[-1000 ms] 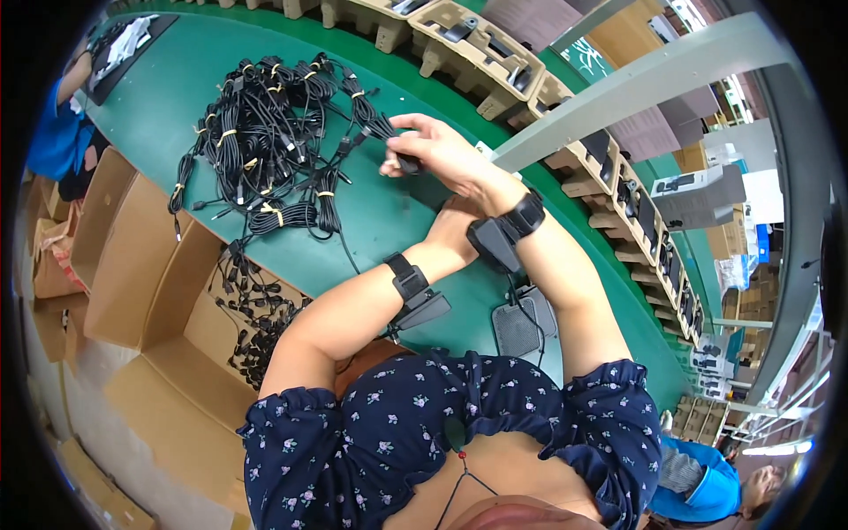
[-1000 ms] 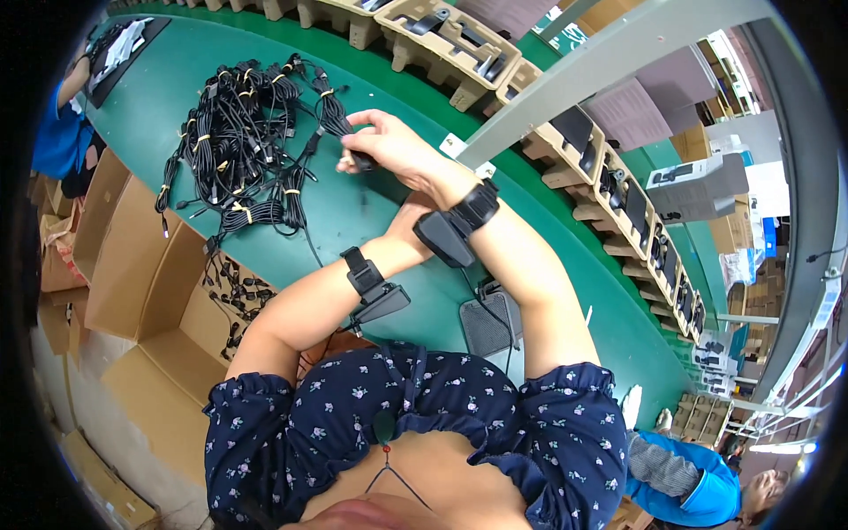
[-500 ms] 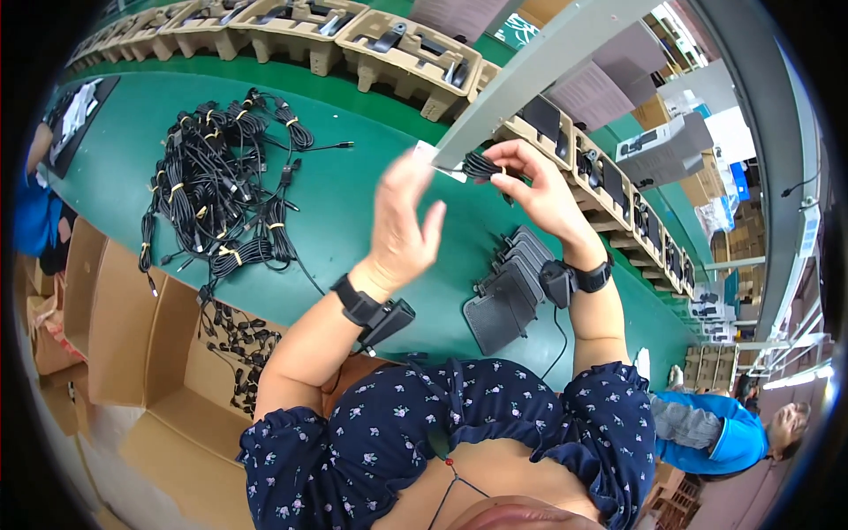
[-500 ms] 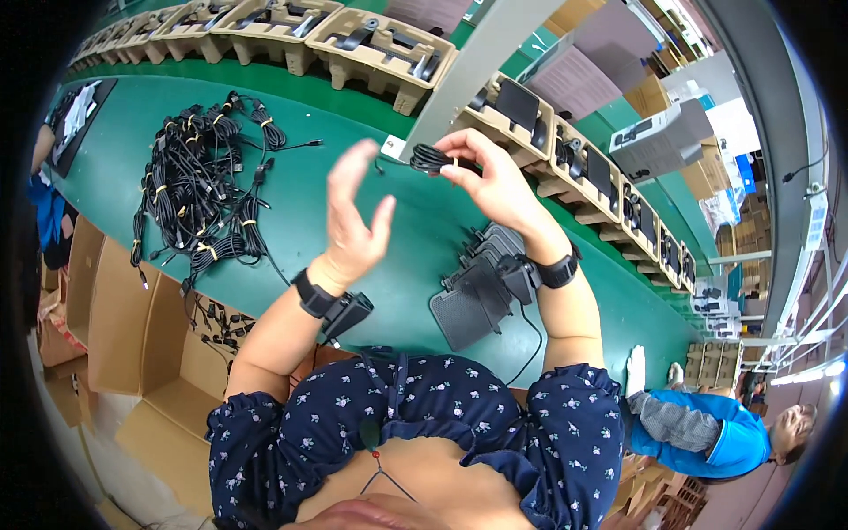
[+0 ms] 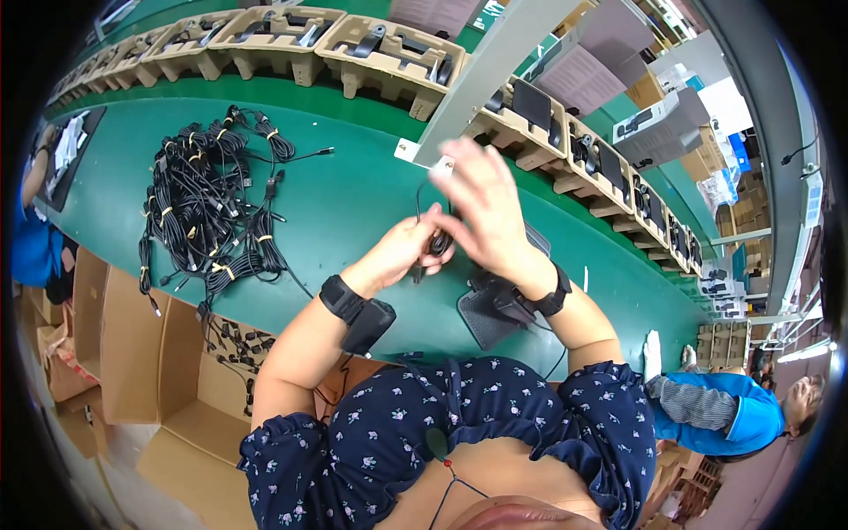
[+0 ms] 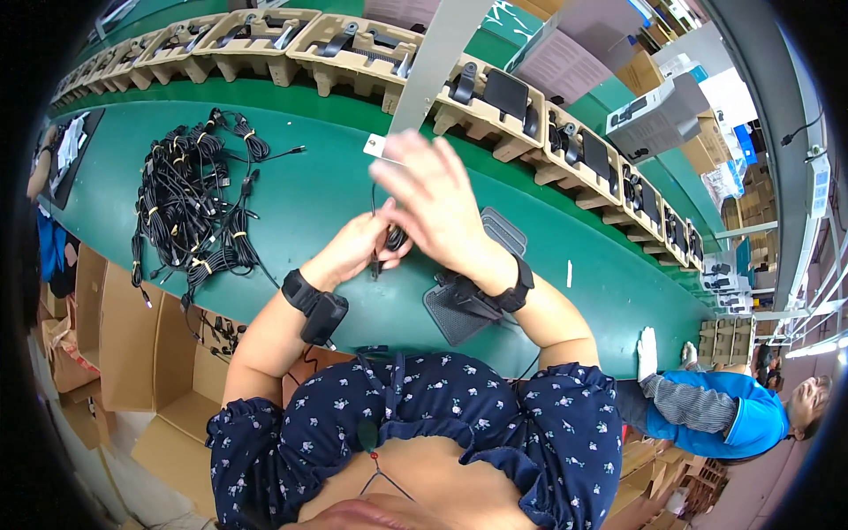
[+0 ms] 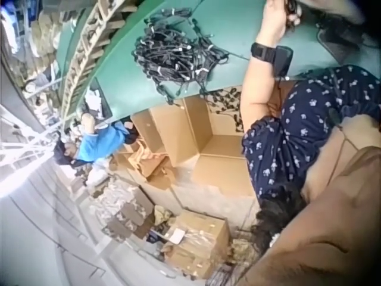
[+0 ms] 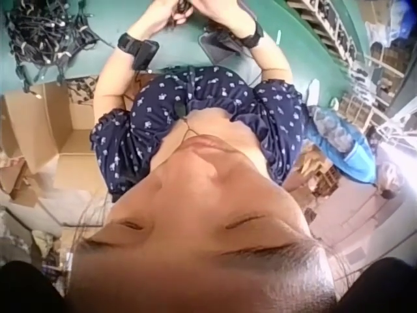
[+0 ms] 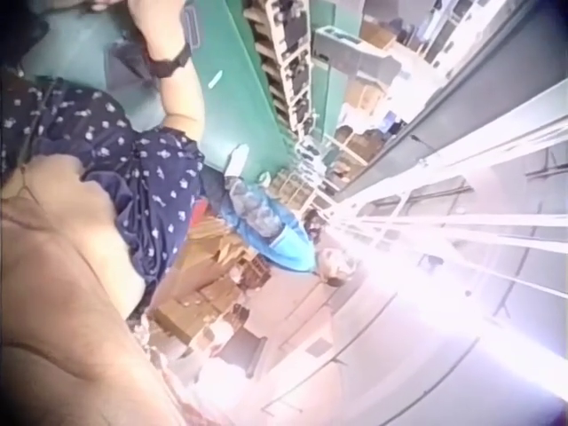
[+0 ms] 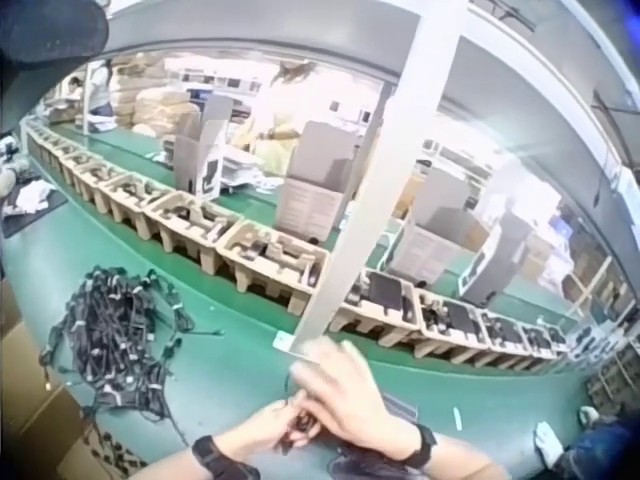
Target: The person picks up a cable from a pile, wraps a rubber band around it, and places it on the table. They then pick up a base plate from a stack and place it into a cardboard tray on the assembly line.
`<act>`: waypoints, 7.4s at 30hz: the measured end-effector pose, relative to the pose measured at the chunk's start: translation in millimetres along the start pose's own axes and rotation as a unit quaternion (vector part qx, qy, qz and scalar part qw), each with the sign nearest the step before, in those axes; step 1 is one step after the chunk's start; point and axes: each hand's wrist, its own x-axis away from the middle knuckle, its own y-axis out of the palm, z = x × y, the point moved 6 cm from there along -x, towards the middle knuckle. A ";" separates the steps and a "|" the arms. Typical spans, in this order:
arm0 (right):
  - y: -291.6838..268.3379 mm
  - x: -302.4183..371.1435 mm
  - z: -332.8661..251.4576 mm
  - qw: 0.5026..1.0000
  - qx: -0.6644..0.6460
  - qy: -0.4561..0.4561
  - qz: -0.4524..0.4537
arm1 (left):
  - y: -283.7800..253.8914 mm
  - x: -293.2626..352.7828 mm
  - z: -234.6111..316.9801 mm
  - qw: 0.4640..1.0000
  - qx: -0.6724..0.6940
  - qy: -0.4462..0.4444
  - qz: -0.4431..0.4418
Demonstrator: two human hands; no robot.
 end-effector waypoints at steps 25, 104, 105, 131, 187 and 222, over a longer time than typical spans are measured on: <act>-22.9 -78.7 197.7 0.942 0.251 0.216 -0.058 | -24.1 -5.1 -0.7 0.979 -0.178 0.057 0.084; -35.7 48.1 128.4 0.960 -0.105 0.217 0.140 | -48.1 -12.9 -6.0 0.961 -0.233 0.046 0.143; -38.6 37.0 149.0 0.945 -0.103 0.234 0.202 | -48.6 -13.4 -7.5 0.961 -0.232 0.045 0.141; 18.9 -53.5 205.9 0.936 0.103 0.164 0.295 | -51.8 -1.3 17.9 0.933 -0.254 0.155 0.204; 71.9 -40.8 14.7 0.956 -0.279 0.065 -0.066 | -66.5 17.7 57.9 0.935 -0.006 0.292 0.199; 36.8 -132.5 220.7 0.950 0.154 0.252 -0.100 | -77.3 6.0 23.7 0.925 -0.272 0.129 0.232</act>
